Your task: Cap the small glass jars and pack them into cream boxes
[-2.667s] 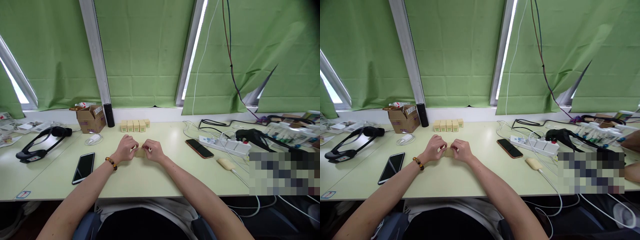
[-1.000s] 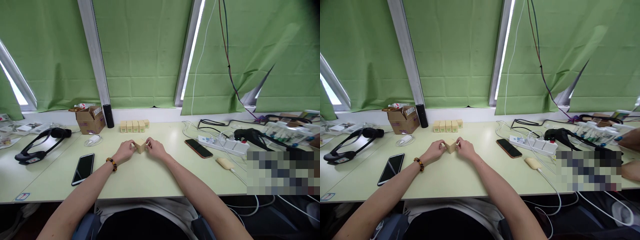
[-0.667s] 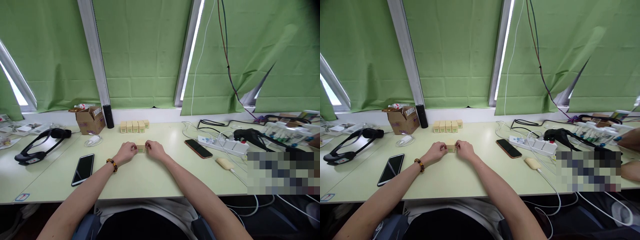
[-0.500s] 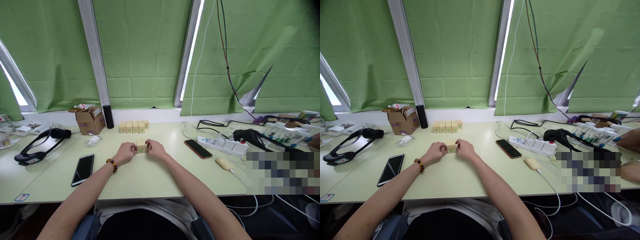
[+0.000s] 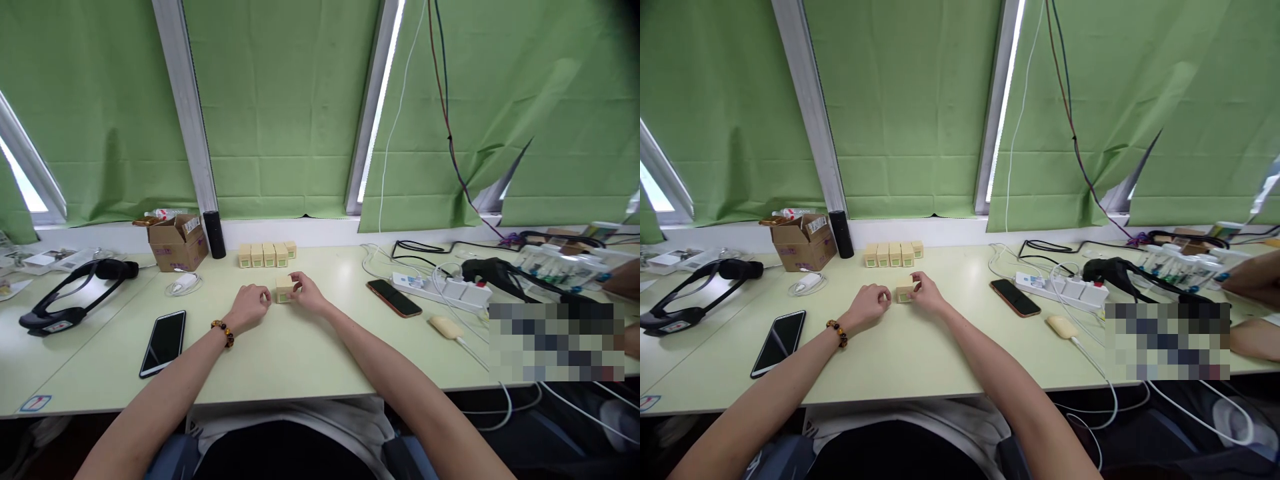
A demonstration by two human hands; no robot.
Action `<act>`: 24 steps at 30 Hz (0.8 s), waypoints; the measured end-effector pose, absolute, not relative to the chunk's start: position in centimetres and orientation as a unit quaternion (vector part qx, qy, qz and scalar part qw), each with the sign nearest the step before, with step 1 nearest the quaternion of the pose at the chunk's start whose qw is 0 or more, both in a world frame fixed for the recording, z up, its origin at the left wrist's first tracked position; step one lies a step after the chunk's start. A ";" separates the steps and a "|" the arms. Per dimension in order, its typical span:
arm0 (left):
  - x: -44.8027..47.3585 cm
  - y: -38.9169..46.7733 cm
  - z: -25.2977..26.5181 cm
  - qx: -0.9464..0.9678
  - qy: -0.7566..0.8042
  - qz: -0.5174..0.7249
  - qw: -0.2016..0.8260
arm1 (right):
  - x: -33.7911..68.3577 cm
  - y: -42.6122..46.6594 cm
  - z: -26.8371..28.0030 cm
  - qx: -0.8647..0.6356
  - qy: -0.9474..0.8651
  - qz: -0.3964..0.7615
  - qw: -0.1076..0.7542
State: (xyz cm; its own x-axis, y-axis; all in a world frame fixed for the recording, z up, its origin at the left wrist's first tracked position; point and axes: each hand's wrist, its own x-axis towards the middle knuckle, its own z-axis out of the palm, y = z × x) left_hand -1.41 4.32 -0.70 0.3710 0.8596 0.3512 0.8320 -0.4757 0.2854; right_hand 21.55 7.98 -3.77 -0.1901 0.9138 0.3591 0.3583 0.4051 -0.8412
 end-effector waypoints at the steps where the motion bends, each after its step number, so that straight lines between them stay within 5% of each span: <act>1: -1.4 4.3 -0.7 0.826 0.512 0.232 0.032 | 22.0 8.7 -3.7 -0.465 -0.690 0.310 0.461; 12: -0.8 4.0 -0.7 0.826 0.505 0.246 0.054 | 26.2 16.2 -1.5 -0.569 -0.601 0.256 0.499; 24: -0.6 3.7 -1.0 0.833 0.493 0.242 0.059 | 25.1 17.3 -3.7 -0.626 -0.620 0.171 0.441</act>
State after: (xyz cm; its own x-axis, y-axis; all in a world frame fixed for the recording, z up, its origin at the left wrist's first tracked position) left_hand -0.61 3.68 -1.01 0.3962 0.8511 0.3444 0.7939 -0.5060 0.3372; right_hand 25.15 17.29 -3.70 0.1734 0.9270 0.3324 0.6257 0.1569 -0.7641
